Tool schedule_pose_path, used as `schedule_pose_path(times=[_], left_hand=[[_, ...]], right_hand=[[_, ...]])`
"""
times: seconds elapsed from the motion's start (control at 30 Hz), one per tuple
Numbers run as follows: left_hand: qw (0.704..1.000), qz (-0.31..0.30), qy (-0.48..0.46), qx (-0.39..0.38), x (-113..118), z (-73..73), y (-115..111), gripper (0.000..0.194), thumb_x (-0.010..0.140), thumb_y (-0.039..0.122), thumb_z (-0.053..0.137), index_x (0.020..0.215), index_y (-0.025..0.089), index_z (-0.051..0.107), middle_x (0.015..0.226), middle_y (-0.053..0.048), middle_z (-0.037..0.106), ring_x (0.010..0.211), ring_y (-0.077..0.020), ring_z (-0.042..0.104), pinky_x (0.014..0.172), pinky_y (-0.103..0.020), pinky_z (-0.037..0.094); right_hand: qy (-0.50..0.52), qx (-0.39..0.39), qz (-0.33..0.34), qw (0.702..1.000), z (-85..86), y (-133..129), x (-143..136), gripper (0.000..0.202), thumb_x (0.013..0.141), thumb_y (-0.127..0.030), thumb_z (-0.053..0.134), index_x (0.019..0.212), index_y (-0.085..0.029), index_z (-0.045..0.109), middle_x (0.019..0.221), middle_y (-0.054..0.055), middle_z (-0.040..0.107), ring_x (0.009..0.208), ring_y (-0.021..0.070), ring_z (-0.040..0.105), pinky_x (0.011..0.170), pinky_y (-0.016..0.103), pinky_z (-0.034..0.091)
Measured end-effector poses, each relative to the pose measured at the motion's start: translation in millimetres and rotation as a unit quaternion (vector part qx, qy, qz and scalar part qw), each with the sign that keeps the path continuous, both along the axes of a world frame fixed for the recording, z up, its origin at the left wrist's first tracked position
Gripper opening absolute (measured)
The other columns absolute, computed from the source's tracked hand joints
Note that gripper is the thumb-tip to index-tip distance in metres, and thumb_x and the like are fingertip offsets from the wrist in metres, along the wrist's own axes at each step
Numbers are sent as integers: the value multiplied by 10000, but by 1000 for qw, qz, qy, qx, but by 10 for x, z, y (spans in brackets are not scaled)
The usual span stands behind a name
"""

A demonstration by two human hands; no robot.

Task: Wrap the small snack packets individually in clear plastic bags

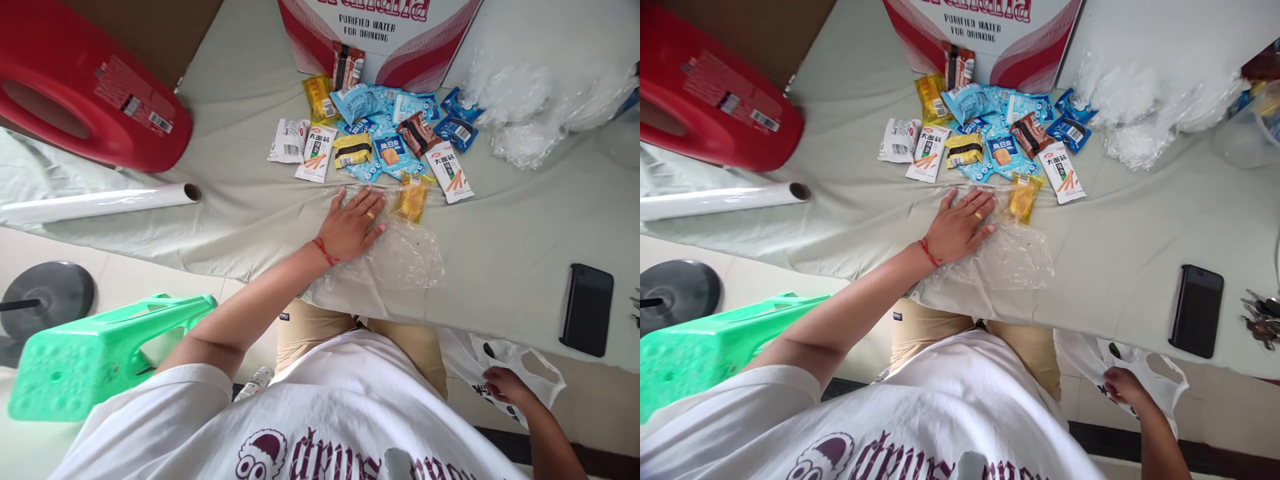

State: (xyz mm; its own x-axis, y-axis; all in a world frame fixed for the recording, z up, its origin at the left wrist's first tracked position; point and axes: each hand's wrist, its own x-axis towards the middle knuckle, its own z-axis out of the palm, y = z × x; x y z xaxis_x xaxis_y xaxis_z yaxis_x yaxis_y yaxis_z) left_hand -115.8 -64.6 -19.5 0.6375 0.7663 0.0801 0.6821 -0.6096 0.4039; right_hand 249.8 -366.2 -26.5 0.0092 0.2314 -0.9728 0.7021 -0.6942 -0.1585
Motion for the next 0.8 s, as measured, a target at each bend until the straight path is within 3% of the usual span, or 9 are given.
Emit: schedule_pose_path(times=[0.07,0.17,0.27,0.37,0.47,0.53,0.6,0.7,0.8], left_hand=[[1000,-20,-14,-4,15,41,21,594,1091,480,335,1613,211,421,1693,-147,391,1604,-312,306,1288,-628,101],[998,-40,-42,-6,-9,131,34,591,1105,476,289,1625,217,399,1714,-129,354,1624,-271,263,1295,-565,148],[998,-35,-57,-3,-66,176,7,585,1114,462,261,1633,223,385,1715,-122,355,1626,-249,259,1297,-531,169],[998,-36,-46,-3,-131,129,-64,569,1114,440,271,1628,233,399,1714,-125,355,1621,-264,273,1300,-563,153],[998,-48,-37,4,-207,43,-137,553,1109,424,300,1613,236,429,1712,-128,358,1618,-280,282,1304,-589,149],[998,-43,-45,12,-258,0,-156,549,1105,418,320,1604,226,444,1712,-128,357,1620,-284,276,1310,-581,178],[997,-25,-69,15,-296,-24,-147,551,1102,405,325,1587,185,467,1705,-143,369,1622,-277,272,1311,-546,242],[996,-2,-91,13,-310,-31,-110,523,1093,354,329,1518,143,550,1662,-149,443,1620,-262,280,1296,-510,327],[998,-36,-47,10,-274,-4,-114,483,1077,306,368,1487,180,589,1648,-109,473,1612,-269,301,1314,-558,276]], right_hand=[[60,-23,-9,998,106,65,-140,537,743,-767,597,642,-247,507,613,28,584,658,237,714,625,391,574],[210,24,28,977,571,320,-350,494,930,-671,534,778,-210,626,732,55,673,629,167,660,570,283,531],[231,334,70,911,968,855,-601,329,1042,-467,507,963,-221,710,826,49,710,707,149,668,665,264,554],[43,632,120,764,904,1482,-931,277,1057,-349,512,1230,-247,701,1153,91,753,1041,212,709,953,363,573],[-7,663,303,684,514,1826,-1221,454,1063,-382,492,1478,-224,586,1561,121,558,1471,290,493,1240,523,389],[-49,647,351,675,275,1799,-1281,530,1072,-383,460,1580,-234,479,1645,99,461,1558,294,378,1291,566,297],[-114,636,324,691,155,1620,-1211,579,1076,-372,433,1641,-254,380,1671,91,420,1567,297,366,1290,586,288],[-163,609,260,732,210,1298,-989,601,1073,-379,410,1662,-286,333,1679,92,402,1540,323,412,1259,643,320],[-151,613,198,750,413,1136,-863,508,1047,-391,458,1547,-333,529,1560,86,560,1421,333,550,1187,632,439]])
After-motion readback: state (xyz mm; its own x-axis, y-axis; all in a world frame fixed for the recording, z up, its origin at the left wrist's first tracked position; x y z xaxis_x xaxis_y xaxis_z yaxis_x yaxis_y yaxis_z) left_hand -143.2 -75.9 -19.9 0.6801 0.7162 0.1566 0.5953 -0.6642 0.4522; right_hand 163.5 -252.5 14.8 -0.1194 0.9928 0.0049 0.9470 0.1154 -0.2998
